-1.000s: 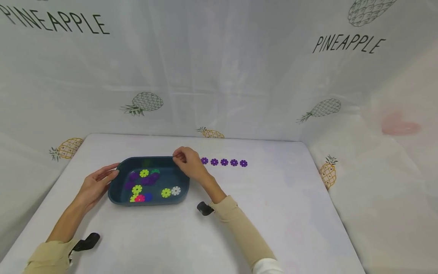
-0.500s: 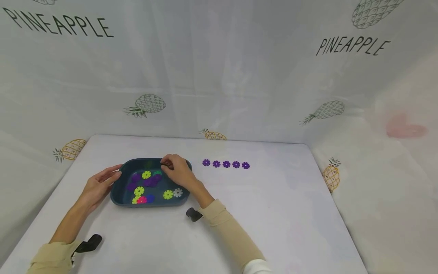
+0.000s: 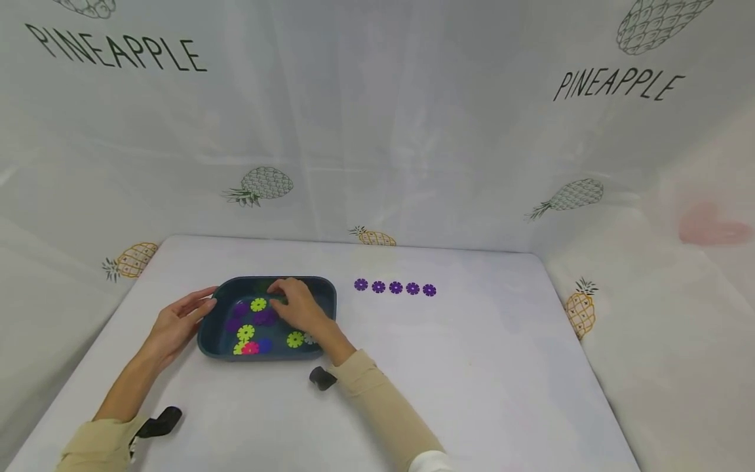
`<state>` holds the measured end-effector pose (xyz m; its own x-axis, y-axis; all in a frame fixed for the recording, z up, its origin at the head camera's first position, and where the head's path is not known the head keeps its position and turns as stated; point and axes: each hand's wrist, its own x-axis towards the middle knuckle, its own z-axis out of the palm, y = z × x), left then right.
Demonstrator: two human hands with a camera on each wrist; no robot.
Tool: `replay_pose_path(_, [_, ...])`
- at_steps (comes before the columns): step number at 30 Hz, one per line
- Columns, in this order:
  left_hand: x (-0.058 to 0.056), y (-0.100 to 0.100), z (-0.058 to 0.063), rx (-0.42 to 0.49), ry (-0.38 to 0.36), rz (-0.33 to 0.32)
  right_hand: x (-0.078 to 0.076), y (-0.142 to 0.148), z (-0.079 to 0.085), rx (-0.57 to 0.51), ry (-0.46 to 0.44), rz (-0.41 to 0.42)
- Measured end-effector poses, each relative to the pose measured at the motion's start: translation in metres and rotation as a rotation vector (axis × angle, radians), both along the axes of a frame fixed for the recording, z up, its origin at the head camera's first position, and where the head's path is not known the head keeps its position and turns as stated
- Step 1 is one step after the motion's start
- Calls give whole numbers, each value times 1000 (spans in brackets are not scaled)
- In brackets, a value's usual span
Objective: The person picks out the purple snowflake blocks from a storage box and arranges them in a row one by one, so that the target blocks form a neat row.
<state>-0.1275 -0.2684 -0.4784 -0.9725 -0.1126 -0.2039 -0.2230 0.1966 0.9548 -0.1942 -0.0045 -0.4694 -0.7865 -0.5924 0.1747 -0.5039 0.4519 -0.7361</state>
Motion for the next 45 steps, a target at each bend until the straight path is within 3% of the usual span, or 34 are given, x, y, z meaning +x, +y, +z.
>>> replay_pose_path(10, [0, 0, -2, 0, 12, 7, 3, -4, -11, 101, -16, -13])
replay_pose_path(19, [-1, 0, -1, 13, 9, 8, 4, -7, -15, 221, 49, -12])
replay_pose_path(32, [0, 0, 0, -3, 4, 4, 5, 16, -2, 104, 43, 14])
replay_pose_path(38, [0, 0, 0, 36, 3, 7, 7, 25, 7, 82, 32, 18])
replay_pose_path(45, [0, 0, -1, 10, -4, 4, 6, 37, 11, 34, 106, 24])
